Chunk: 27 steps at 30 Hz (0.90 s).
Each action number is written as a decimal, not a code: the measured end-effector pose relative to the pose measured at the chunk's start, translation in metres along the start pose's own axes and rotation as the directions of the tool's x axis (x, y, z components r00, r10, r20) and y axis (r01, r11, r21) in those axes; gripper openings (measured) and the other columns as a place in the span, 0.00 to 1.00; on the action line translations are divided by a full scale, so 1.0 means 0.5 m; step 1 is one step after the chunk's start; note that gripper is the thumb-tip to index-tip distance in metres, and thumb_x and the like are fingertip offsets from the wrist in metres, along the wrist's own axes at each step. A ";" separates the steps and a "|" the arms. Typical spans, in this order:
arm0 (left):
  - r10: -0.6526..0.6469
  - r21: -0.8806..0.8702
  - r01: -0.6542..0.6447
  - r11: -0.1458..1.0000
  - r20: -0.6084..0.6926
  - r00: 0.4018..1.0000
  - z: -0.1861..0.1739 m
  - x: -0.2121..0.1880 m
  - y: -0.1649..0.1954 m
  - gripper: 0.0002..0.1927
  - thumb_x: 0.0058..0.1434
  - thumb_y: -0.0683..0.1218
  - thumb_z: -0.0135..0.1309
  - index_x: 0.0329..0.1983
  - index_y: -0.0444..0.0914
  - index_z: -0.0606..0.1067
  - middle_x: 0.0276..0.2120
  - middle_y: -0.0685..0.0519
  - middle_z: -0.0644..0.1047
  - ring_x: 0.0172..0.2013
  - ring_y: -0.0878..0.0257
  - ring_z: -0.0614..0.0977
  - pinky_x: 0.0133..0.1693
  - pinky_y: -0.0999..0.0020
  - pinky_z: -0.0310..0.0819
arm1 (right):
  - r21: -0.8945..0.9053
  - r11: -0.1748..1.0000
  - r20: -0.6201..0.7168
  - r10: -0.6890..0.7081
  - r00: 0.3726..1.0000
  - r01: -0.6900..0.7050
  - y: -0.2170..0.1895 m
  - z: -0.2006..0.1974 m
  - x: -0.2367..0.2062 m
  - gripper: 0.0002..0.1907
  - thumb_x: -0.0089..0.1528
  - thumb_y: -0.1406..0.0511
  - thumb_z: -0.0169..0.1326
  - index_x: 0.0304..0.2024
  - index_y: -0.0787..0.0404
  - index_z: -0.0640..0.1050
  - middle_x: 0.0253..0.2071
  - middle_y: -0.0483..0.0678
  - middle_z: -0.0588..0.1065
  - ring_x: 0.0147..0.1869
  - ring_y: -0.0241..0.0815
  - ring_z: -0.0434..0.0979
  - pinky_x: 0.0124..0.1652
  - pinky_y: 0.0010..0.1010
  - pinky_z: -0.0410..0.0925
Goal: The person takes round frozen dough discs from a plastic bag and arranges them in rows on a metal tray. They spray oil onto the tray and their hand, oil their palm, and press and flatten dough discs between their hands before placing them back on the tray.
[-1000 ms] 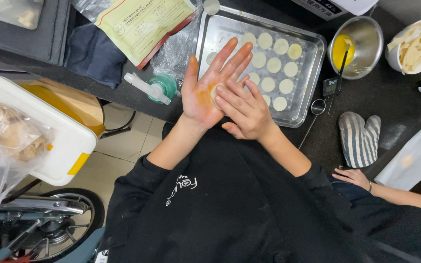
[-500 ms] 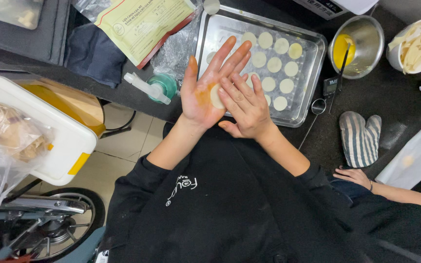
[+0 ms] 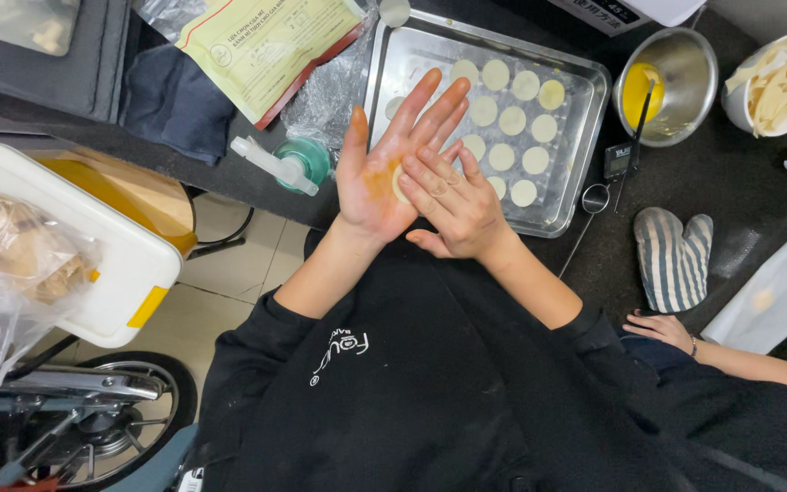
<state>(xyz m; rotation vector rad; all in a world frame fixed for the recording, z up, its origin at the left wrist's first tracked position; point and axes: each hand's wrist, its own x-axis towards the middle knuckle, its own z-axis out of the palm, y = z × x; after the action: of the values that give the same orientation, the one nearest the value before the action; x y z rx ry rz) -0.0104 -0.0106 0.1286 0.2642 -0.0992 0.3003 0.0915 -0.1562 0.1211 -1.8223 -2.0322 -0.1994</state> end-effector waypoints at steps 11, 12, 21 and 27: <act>0.003 -0.057 -0.004 0.998 -0.016 1.000 -0.001 0.000 0.000 0.44 0.72 0.72 0.29 0.79 0.41 0.49 0.78 0.42 0.50 0.79 0.53 0.47 0.77 0.54 0.34 | 0.672 0.724 -0.101 0.298 0.949 -0.156 0.002 -0.012 -0.019 0.41 0.73 0.41 0.36 0.70 0.71 0.63 0.74 0.61 0.59 0.82 0.59 0.55 0.78 0.50 0.46; 0.000 -0.040 0.000 0.999 -0.017 1.000 0.000 0.000 0.000 0.44 0.71 0.73 0.30 0.79 0.41 0.49 0.78 0.42 0.50 0.79 0.53 0.47 0.77 0.54 0.34 | 0.536 0.831 -0.095 0.236 0.967 -0.150 -0.001 -0.010 -0.020 0.41 0.73 0.41 0.37 0.69 0.71 0.64 0.74 0.63 0.59 0.81 0.61 0.54 0.77 0.51 0.44; 0.003 -0.022 -0.003 1.000 -0.009 1.000 -0.003 0.000 -0.001 0.44 0.72 0.73 0.28 0.79 0.40 0.49 0.77 0.41 0.51 0.79 0.52 0.48 0.77 0.55 0.33 | 0.317 0.941 0.109 0.089 0.990 -0.120 -0.013 -0.006 0.002 0.43 0.69 0.41 0.40 0.70 0.70 0.64 0.73 0.63 0.60 0.80 0.60 0.52 0.75 0.55 0.37; 0.011 0.002 -0.011 1.000 -0.040 0.999 -0.007 -0.005 0.007 0.44 0.72 0.73 0.28 0.81 0.41 0.47 0.78 0.43 0.49 0.79 0.53 0.45 0.77 0.53 0.32 | 0.519 0.822 0.057 0.240 0.969 -0.234 -0.020 -0.034 0.035 0.36 0.69 0.50 0.45 0.69 0.70 0.64 0.73 0.62 0.60 0.80 0.61 0.54 0.74 0.53 0.46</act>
<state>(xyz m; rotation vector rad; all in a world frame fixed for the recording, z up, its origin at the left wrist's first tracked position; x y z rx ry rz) -0.0135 -0.0071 0.1258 0.2596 -0.0609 0.3165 0.0841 -0.1477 0.1447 -1.6794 -1.6114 0.3837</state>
